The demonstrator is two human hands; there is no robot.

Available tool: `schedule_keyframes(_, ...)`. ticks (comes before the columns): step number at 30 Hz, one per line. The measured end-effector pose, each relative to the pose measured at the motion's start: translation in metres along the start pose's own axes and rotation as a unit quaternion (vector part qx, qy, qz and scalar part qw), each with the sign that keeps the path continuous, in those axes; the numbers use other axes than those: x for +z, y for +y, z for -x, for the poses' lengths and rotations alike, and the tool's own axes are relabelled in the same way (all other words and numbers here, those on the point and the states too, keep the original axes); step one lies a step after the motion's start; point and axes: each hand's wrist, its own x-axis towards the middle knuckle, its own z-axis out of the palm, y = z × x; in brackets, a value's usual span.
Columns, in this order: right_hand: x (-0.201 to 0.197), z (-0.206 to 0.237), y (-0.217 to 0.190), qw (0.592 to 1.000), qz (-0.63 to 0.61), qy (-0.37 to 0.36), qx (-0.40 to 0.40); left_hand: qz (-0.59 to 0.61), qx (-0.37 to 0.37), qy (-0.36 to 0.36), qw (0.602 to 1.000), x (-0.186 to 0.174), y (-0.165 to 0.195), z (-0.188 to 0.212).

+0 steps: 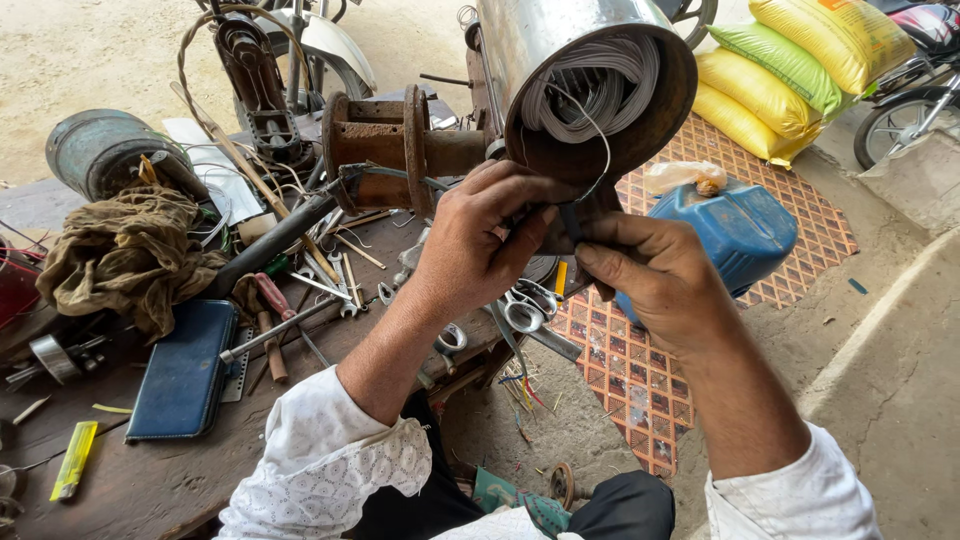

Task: The person repairs a small electric motor clamped at the workbench. They sand a small component with sandpaper, fit a part into the motor housing, and wrap black tape around the motor's edge, pressing the tape down by hand.

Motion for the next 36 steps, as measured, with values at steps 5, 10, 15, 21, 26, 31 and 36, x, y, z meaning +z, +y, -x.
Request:
schedule_keyframes(5, 0.004, 0.009, -0.015, 0.998, -0.058, 0.025, 0.029, 0.009, -0.022, 0.006, 1.0, -0.003, -0.008, 0.005)
schedule_keyframes(10, 0.012, -0.004, -0.053, 0.995, 0.093, -0.018, -0.013, -0.057, 0.04, 0.024, 0.997, 0.001, -0.015, 0.011)
schedule_keyframes(15, 0.012, -0.049, -0.086, 0.952, 0.305, -0.015, 0.015, -0.107, 0.073, 0.048, 0.99, 0.015, -0.016, 0.012)
schedule_keyframes(21, 0.006, -0.06, -0.094, 0.925, 0.375, -0.01, 0.066, -0.138, 0.094, 0.068, 0.984, 0.031, -0.013, 0.005)
schedule_keyframes(26, -0.014, -0.037, -0.074, 0.991, 0.136, 0.009, 0.001, -0.123, 0.027, 0.025, 0.992, 0.032, -0.008, -0.004)
schedule_keyframes(31, -0.021, -0.019, -0.041, 0.995, 0.024, 0.063, -0.074, -0.065, -0.025, -0.032, 0.997, 0.021, 0.004, -0.005)
schedule_keyframes(36, -0.015, -0.012, -0.033, 0.991, 0.038, -0.052, -0.12, 0.006, -0.09, -0.049, 0.995, 0.02, 0.015, -0.006)
